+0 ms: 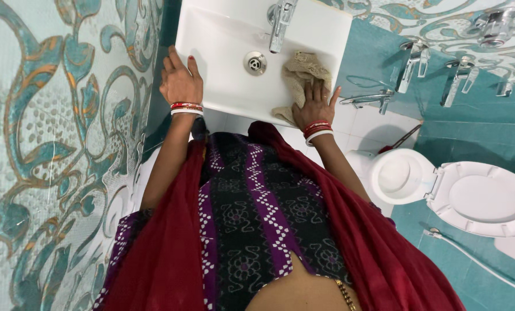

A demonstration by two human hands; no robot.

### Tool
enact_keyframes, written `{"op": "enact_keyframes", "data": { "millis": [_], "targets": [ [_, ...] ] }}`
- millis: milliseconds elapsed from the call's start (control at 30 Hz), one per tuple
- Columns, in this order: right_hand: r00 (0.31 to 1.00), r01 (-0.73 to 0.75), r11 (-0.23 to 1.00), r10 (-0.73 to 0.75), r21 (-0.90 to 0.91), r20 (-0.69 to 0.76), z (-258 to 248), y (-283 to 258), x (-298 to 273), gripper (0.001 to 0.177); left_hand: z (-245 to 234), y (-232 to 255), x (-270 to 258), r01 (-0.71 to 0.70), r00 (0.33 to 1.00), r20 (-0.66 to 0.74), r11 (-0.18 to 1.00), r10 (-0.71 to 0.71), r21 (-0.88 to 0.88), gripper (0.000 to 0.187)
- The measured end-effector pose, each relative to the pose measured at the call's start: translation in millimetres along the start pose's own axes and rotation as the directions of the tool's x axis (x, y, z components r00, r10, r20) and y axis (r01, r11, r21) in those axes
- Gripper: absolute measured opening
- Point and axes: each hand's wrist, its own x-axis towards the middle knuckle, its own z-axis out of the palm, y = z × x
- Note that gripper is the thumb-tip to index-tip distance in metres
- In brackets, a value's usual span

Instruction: The person wipes the surfaces and fixtures of a white bathroom sink using a small beige cloth, moving around the basin, faucet, and backsplash.

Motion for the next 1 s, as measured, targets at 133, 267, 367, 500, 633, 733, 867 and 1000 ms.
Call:
{"op": "enact_keyframes", "data": {
  "millis": [133, 267, 367, 500, 633, 733, 867, 1000],
  "targets": [
    [0.984, 0.153, 0.984, -0.143, 0.092, -0.106, 9.2, 7.3, -15.2, 0.068, 1.0, -2.8, -0.6, 0.006, 1.000, 0.031, 0.999, -0.005, -0.039, 0.052],
    [0.973, 0.216, 0.952, -0.191, 0.218, -0.130, 10.3, 10.9, -26.0, 0.057, -0.2, -2.6, -0.8, -0.023, 1.000, -0.009, 0.999, 0.023, -0.021, 0.053],
    [0.975, 0.223, 0.918, -0.203, 0.327, -0.093, 7.7, 11.2, -35.0, 0.052, -2.0, -1.8, -0.3, -0.017, 1.000, 0.011, 0.999, 0.018, -0.030, 0.053],
    [0.953, 0.298, 0.884, -0.257, 0.360, -0.159, 10.0, 11.8, -38.9, 0.051, -1.7, -1.7, 0.4, -0.008, 0.999, 0.043, 1.000, 0.009, -0.025, 0.054],
    [0.922, 0.385, 0.848, -0.344, 0.363, -0.175, 13.1, 17.6, -37.6, 0.043, -0.3, -1.5, 0.4, -0.022, 1.000, 0.000, 1.000, 0.022, -0.012, 0.054],
    [0.932, 0.350, 0.772, -0.342, 0.531, -0.118, 9.7, 22.4, -33.8, 0.039, -0.3, -1.8, 0.5, -0.026, 1.000, 0.006, 1.000, 0.026, -0.012, 0.054],
    [0.926, 0.355, 0.725, -0.357, 0.590, -0.118, -1.3, 20.4, -30.2, 0.039, -1.3, -1.4, 1.1, -0.023, 1.000, 0.008, 0.999, 0.023, -0.026, 0.053],
    [0.920, 0.296, 0.642, -0.390, 0.707, -0.032, -13.7, 13.2, -26.0, 0.041, -2.4, 0.2, 0.5, -0.028, 1.000, -0.016, 0.999, 0.027, -0.031, 0.051]
  ]
}}
